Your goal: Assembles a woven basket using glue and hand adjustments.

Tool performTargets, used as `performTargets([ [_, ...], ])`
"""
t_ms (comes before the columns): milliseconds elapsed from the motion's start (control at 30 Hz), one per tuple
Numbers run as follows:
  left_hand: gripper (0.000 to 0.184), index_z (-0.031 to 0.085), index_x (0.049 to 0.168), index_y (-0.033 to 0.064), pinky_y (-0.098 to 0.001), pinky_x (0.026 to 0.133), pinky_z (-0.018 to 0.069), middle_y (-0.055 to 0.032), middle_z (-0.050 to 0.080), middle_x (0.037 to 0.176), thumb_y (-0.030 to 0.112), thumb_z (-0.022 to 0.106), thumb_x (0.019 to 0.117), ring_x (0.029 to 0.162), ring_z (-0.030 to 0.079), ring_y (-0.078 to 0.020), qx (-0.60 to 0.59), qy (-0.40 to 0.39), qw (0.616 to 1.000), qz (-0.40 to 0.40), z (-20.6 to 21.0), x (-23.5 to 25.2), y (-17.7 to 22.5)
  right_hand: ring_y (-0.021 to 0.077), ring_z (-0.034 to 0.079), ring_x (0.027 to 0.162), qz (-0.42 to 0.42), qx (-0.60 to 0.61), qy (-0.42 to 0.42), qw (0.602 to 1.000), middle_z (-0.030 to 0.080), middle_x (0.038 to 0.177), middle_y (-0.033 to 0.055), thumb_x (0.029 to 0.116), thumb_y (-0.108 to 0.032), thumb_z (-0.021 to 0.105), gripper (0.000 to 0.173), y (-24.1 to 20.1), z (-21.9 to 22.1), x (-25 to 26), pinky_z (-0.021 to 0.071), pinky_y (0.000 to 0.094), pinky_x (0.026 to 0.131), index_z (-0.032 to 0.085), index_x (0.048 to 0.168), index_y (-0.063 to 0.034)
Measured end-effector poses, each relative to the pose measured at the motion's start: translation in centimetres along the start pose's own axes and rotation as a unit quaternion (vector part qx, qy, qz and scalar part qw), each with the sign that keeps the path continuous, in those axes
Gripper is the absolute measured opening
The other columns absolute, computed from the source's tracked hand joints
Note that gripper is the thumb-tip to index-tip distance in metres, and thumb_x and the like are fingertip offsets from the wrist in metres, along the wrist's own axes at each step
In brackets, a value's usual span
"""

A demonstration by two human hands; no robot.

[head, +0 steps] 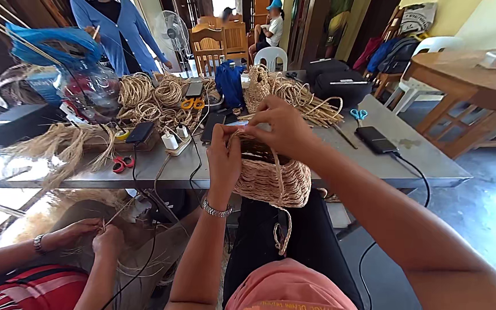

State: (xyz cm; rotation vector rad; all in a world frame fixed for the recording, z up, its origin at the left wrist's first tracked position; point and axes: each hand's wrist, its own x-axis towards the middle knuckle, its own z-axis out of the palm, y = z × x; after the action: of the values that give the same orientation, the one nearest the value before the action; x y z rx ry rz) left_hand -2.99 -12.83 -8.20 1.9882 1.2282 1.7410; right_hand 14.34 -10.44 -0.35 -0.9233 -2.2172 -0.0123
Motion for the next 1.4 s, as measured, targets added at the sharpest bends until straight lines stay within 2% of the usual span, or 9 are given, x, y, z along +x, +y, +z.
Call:
performTargets([
  [133,0.019,0.053,0.124,0.0084,-0.0312,0.079,0.0565,-0.0046,0.071,0.118,0.013,0.044,0.1080,0.094,0.069,-0.0103,-0.007,-0.005,1.000,0.000,0.1,-0.1,-0.3,0.0239,0.070,0.094,0.099,0.029,0.048,0.993,0.073,0.105,0.0157,0.1048,-0.029,0.057,0.033,3.8,-4.1,-1.7,0.0571,0.0435,0.087,0.073,0.111,-0.0008],
  [333,0.021,0.052,0.126,0.0102,-0.0330,0.083,0.0574,-0.0022,0.069,0.126,0.013,0.044,0.1065,0.102,0.069,-0.0106,-0.018,-0.014,1.000,-0.008,-0.1,0.0,-0.6,0.0490,0.065,0.104,0.345,-0.054,-0.078,0.934,0.069,0.107,0.0303,0.1007,-0.026,0.066,0.036,15.1,-5.3,-9.6,0.0462,0.0721,0.093,0.070,0.116,0.0060],
  [433,0.021,0.053,0.126,0.0093,-0.0326,0.085,0.0577,-0.0030,0.069,0.126,0.013,0.046,0.1066,0.103,0.069,-0.0110,-0.038,-0.012,0.999,0.001,-0.1,0.2,-0.9,0.0547,0.062,0.111,0.377,-0.072,-0.146,0.912,0.066,0.116,0.0338,0.0942,-0.032,0.075,0.052,18.6,-2.1,-12.7,0.0433,0.0759,0.096,0.064,0.128,0.0061],
  [633,0.035,0.044,0.141,0.0132,-0.0319,0.088,0.0578,-0.0022,0.068,0.130,0.012,0.046,0.1057,0.108,0.069,-0.0125,-0.066,-0.039,0.997,0.010,-0.6,0.4,-1.1,0.0547,0.056,0.122,0.368,-0.153,-0.135,0.907,0.060,0.129,0.0338,0.0921,-0.010,0.069,0.050,16.2,2.1,-12.6,0.0449,0.0729,0.095,0.056,0.139,0.0013],
  [833,0.032,0.050,0.135,0.0098,-0.0344,0.091,0.0579,-0.0054,0.068,0.127,0.008,0.048,0.1029,0.110,0.068,-0.0139,-0.073,-0.042,0.996,0.018,-0.6,0.7,-1.2,0.0570,0.057,0.119,0.440,-0.102,-0.083,0.888,0.057,0.129,0.0382,0.1050,-0.023,0.048,0.044,14.2,-1.6,-9.8,0.0443,0.0759,0.092,0.056,0.133,0.0090],
  [933,0.039,0.052,0.140,0.0118,-0.0338,0.092,0.0569,-0.0039,0.066,0.133,0.007,0.046,0.1020,0.112,0.067,-0.0129,-0.047,-0.066,0.996,0.019,-0.9,0.8,-0.9,0.0518,0.064,0.102,0.400,0.002,0.014,0.917,0.063,0.111,0.0366,0.1073,-0.038,0.051,0.054,12.6,-4.7,-8.3,0.0464,0.0718,0.090,0.057,0.128,0.0113],
  [1067,0.034,0.068,0.131,0.0144,-0.0382,0.100,0.0532,-0.0021,0.065,0.136,0.006,0.050,0.1028,0.119,0.063,-0.0141,-0.003,-0.074,0.997,0.032,-1.0,1.2,-0.7,0.0109,0.056,0.062,0.334,0.152,0.086,0.926,0.056,0.079,0.0027,0.1039,-0.048,0.056,0.045,7.6,-7.3,-5.8,0.0528,0.0329,0.060,0.061,0.115,-0.0049],
  [1133,0.031,0.070,0.125,0.0146,-0.0374,0.096,0.0538,-0.0021,0.066,0.131,0.005,0.050,0.1028,0.114,0.064,-0.0134,0.002,-0.069,0.997,0.031,-0.9,1.2,-0.7,0.0047,0.054,0.056,0.303,0.198,0.086,0.928,0.056,0.073,-0.0032,0.1022,-0.043,0.062,0.034,4.7,-7.9,-5.0,0.0509,0.0240,0.054,0.062,0.110,-0.0093],
  [1400,0.015,0.065,0.105,0.0103,-0.0349,0.100,0.0484,-0.0045,0.057,0.134,0.008,0.051,0.1037,0.127,0.052,-0.0170,-0.045,-0.039,0.996,0.066,-0.5,1.0,-1.5,0.0046,0.053,0.056,0.195,0.140,-0.009,0.971,0.058,0.072,-0.0034,0.1019,-0.045,0.061,0.034,0.8,-6.2,-4.3,0.0472,0.0262,0.054,0.067,0.107,-0.0124],
])
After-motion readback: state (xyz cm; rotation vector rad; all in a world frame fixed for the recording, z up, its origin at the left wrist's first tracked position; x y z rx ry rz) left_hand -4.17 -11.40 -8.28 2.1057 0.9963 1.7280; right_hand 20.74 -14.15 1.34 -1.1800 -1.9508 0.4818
